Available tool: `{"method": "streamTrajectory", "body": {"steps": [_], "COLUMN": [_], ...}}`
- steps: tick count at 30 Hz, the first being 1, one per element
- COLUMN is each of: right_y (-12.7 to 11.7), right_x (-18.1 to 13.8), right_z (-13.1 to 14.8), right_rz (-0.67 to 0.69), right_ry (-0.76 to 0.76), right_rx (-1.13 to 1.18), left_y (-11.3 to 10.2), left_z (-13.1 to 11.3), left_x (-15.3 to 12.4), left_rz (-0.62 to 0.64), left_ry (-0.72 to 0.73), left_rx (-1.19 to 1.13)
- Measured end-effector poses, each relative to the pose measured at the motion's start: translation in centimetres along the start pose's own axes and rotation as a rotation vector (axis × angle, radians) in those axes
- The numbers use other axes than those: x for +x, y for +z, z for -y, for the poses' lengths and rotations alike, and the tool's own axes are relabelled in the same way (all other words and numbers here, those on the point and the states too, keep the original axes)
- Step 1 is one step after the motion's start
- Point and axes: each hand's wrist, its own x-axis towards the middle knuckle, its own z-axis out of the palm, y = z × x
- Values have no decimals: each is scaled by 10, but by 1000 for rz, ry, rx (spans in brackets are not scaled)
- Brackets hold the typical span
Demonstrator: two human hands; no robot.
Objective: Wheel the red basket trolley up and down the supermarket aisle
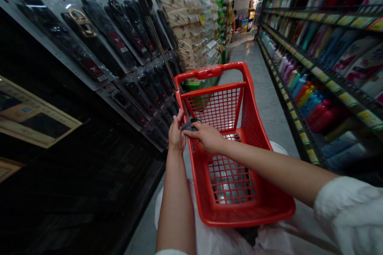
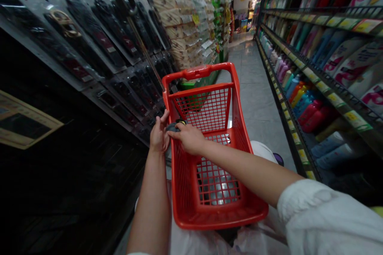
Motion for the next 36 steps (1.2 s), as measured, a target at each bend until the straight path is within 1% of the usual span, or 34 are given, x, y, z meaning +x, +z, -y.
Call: {"method": "streamTrajectory", "body": {"steps": [3, 7, 10, 14, 17, 20, 24, 27, 29, 31, 33, 34, 36], "right_y": [4, 8, 11, 18, 21, 19, 19, 28, 31, 27, 16, 9, -1], "right_x": [-16, -52, -75, -105, -122, -124, -117, -123, -131, -137, -137, -134, -126], "right_z": [5, 14, 22, 36, 40, 35, 27, 31, 34, 35, 32, 31, 29], "right_rz": [43, 113, 161, 205, 241, 253, 192, 142, 145, 198, 278, 307, 304], "right_ry": [-40, -153, -223, -291, -378, -440, -364, -337, -392, -498, -594, -616, -614], "right_rx": [31, 78, 106, 137, 166, 221, 301, 268, 221, 197, 201, 205, 209], "left_y": [2, 6, 7, 7, 6, 3, -1, -3, -3, -3, -3, -3, -4], "left_z": [2, 7, 9, 13, 18, 24, 29, 32, 33, 34, 34, 35, 35], "left_x": [0, 0, 0, 0, 0, 1, 2, 4, 4, 4, 4, 4, 4], "left_rz": [-25, -38, -43, -46, 2, 55, 91, 99, 93, 90, 94, 95, 99], "left_ry": [9, 34, 80, 142, 174, 230, 296, 315, 326, 330, 327, 326, 329], "left_rx": [-32, -43, -2, 213, 411, 521, 562, 569, 574, 586, 598, 601, 605]}}
